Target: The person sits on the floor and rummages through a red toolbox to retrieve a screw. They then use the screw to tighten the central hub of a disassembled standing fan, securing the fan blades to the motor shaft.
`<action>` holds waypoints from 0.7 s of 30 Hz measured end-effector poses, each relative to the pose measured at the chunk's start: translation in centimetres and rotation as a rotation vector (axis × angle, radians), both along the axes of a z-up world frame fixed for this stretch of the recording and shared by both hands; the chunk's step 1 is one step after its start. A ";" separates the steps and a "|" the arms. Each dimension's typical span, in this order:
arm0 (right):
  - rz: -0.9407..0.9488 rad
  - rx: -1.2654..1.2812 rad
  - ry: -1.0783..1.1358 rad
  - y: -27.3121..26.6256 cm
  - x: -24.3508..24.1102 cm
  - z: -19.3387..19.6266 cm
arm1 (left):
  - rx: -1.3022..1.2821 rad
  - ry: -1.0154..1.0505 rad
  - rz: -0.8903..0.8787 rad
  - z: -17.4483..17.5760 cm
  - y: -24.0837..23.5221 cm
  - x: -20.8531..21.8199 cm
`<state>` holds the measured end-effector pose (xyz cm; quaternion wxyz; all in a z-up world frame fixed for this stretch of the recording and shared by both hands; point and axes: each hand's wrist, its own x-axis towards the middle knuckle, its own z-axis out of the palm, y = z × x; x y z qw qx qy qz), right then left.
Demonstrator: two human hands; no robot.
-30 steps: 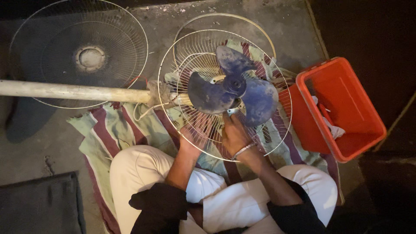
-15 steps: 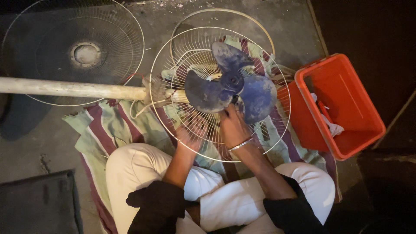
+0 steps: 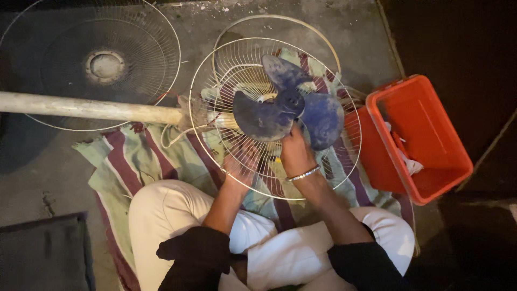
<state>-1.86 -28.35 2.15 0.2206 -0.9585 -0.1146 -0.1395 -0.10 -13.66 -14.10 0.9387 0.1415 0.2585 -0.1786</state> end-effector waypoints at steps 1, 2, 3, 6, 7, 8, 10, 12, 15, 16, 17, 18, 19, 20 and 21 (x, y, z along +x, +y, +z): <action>-0.004 -0.050 -0.002 -0.1 0.2 -0.2 | -0.018 0.011 0.005 -0.3 -0.1 0.1; -0.009 -0.099 -0.004 -0.2 0.4 -0.5 | -0.036 0.023 0.010 -0.8 -0.3 0.2; 0.011 -0.158 -0.012 -0.2 0.5 -0.7 | -0.052 0.035 0.018 -1.4 -0.4 0.2; 0.038 -0.283 0.023 -0.1 0.8 -1.0 | -0.115 -0.009 -0.056 -3.4 -0.4 0.1; 0.026 -0.286 0.075 -0.1 0.8 -1.0 | -0.109 -0.047 -0.075 -4.0 -0.5 0.2; 0.015 -0.289 0.126 -0.1 0.9 -0.9 | -0.104 -0.086 -0.093 -4.3 -0.7 0.3; 0.027 -0.195 0.079 0.0 1.0 -0.8 | -0.066 -0.052 -0.074 -4.7 -0.8 0.4; 0.016 -0.151 0.074 -0.1 1.2 -0.7 | -0.005 0.092 -0.001 -4.5 -1.2 0.3; -0.010 -0.154 0.081 -0.4 1.5 -0.7 | -0.068 0.127 0.018 -3.8 -1.2 0.1; 0.002 -0.152 0.049 -0.4 1.3 -0.6 | -0.060 0.145 0.006 -3.5 -1.2 0.0; 0.014 -0.150 0.015 -0.4 1.3 -0.6 | -0.052 0.160 -0.006 -3.2 -1.2 0.0; -0.008 -0.162 0.018 -0.4 1.3 -0.6 | -0.045 0.175 -0.017 -2.9 -1.1 0.0; -0.028 -0.174 0.021 -0.3 1.1 -0.6 | -0.055 0.123 -0.028 -2.7 -0.9 0.0; -0.049 -0.186 0.024 -0.2 1.0 -0.6 | -0.065 0.071 -0.038 -2.5 -0.7 -0.1; -0.058 -0.180 0.023 -0.2 1.0 -0.7 | -0.077 0.018 -0.051 -2.3 -0.7 -0.2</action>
